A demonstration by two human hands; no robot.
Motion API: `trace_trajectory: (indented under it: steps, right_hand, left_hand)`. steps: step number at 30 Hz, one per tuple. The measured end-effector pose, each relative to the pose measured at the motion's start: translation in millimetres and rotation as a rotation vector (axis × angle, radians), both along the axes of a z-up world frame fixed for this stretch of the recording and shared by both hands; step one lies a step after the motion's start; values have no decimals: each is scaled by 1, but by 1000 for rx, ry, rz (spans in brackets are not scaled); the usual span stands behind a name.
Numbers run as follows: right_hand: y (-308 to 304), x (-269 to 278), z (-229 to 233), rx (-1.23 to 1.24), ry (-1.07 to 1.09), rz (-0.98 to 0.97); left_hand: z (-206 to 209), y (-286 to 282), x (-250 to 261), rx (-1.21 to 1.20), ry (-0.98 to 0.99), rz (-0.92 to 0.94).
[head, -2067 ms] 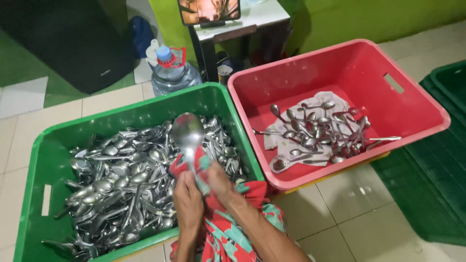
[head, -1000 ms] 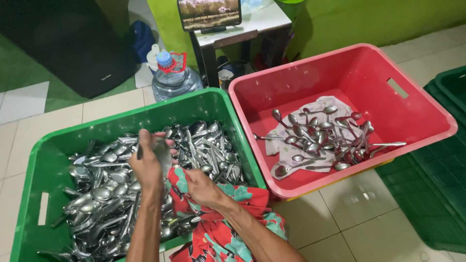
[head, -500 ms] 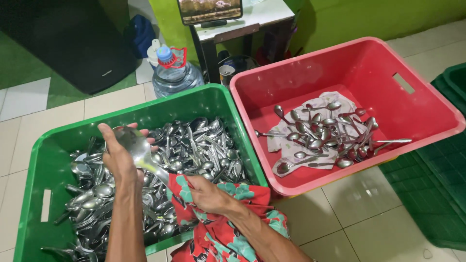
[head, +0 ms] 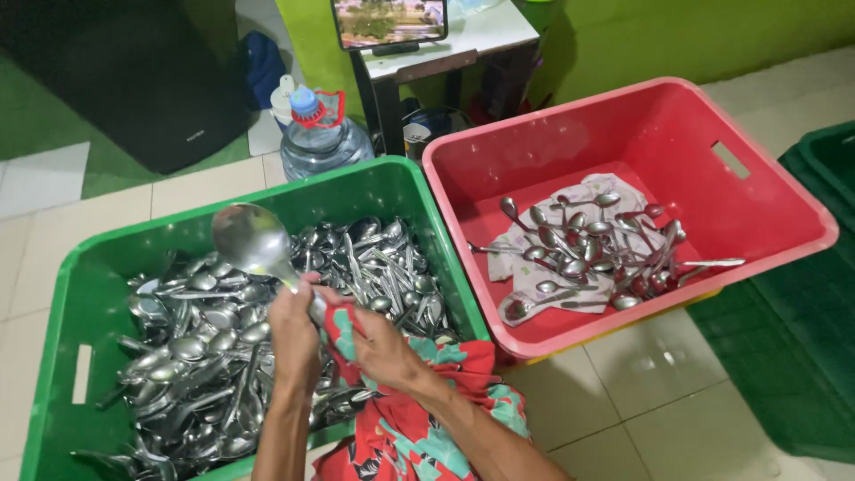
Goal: The person polishes metal spoons individually with a cloth and transfers them between bins.
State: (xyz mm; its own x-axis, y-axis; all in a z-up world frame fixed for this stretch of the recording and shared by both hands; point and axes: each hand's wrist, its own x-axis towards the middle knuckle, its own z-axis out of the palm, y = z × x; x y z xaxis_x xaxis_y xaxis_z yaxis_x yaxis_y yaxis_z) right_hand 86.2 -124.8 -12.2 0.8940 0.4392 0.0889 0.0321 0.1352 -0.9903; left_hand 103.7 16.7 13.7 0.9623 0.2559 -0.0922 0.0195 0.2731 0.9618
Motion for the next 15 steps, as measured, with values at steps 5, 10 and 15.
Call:
trace_trajectory:
  steps: [5,10,15]
  right_hand:
    - [-4,-1,12,-192,-131,-199]
    - [-13,13,31,-262,-384,-536]
    - [-3,13,19,-409,-726,-506]
  left_hand:
    - [3,24,-2,184,17,155]
    - [7,25,-33,561,357,-20]
    - [-42,-16,-79,851,214,-164]
